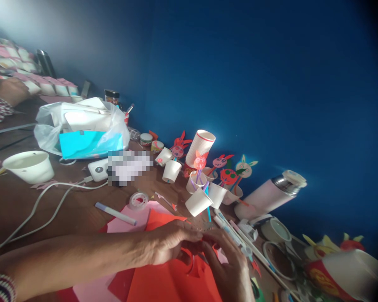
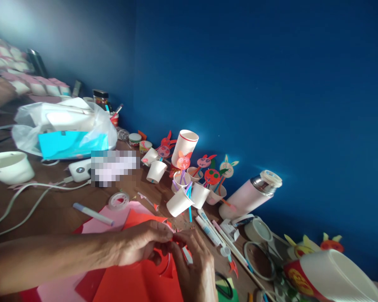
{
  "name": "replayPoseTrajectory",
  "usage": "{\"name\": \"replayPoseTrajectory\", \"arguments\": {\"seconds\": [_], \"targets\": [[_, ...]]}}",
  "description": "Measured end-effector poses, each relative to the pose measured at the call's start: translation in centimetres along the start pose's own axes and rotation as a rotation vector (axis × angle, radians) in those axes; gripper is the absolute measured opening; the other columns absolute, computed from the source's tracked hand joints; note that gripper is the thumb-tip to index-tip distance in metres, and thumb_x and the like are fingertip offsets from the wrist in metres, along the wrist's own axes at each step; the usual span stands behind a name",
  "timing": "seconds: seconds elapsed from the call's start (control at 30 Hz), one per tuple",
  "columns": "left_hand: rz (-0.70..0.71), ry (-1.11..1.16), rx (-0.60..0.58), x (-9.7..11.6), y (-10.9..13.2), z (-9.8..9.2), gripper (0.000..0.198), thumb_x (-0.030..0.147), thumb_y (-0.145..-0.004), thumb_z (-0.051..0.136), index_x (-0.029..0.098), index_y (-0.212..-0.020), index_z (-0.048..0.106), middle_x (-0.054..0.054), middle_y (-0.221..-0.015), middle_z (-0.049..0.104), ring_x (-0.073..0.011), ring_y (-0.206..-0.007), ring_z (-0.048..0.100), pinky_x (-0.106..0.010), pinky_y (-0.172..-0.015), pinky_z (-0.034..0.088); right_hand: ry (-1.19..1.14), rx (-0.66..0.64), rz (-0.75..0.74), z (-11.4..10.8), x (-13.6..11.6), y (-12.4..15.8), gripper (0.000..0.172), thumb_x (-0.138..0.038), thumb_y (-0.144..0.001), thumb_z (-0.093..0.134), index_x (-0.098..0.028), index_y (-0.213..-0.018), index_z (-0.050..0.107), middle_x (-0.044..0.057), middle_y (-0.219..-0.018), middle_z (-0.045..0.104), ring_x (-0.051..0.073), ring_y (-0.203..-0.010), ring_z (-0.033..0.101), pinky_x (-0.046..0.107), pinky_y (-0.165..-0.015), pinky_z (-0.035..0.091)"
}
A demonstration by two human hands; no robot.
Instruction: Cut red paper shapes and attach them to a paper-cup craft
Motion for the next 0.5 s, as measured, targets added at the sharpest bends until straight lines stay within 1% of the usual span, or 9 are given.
{"name": "replayPoseTrajectory", "arguments": {"seconds": [0.13, 0.33, 0.5], "targets": [[0.002, -0.007, -0.029, 0.06, 0.16, 0.22, 0.026, 0.029, -0.064, 0.067, 0.008, -0.080, 0.068, -0.008, -0.072, 0.062, -0.0154, -0.067, 0.055, -0.025, -0.052, 0.036, -0.022, -0.001, 0.023, 0.03, 0.25, 0.18, 0.009, -0.022, -0.083, 0.054, -0.021, -0.086, 0.062, 0.002, -0.075, 0.062, 0.016, -0.067, 0.058, 0.024, -0.064, 0.046], [0.009, -0.008, -0.027, 0.04, 0.07, 0.14, 0.022, 0.028, -0.064, 0.066, 0.009, -0.076, 0.067, -0.006, -0.069, 0.061, -0.0153, -0.064, 0.054, -0.026, -0.052, 0.037, -0.019, -0.002, 0.065, 0.12, 0.32, 0.14, 0.009, -0.025, -0.082, 0.055, -0.020, -0.083, 0.062, 0.001, -0.072, 0.060, 0.015, -0.066, 0.057, 0.024, -0.063, 0.045], [0.020, -0.024, -0.069, 0.17, 0.17, 0.47, 0.026, 0.028, -0.067, 0.065, 0.009, -0.083, 0.068, -0.007, -0.075, 0.061, -0.0135, -0.065, 0.053, -0.024, -0.050, 0.036, 0.021, 0.043, 0.026, -0.35, -0.33, -0.16, 0.011, -0.031, -0.081, 0.058, -0.021, -0.080, 0.063, 0.001, -0.070, 0.061, 0.015, -0.063, 0.056, 0.023, -0.061, 0.046]]}}
Point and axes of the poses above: each hand's wrist, its own y-axis away from the middle knuckle, its own z-axis out of the palm, x = y × z, the point moved 8 cm from there along -y, towards the middle knuckle
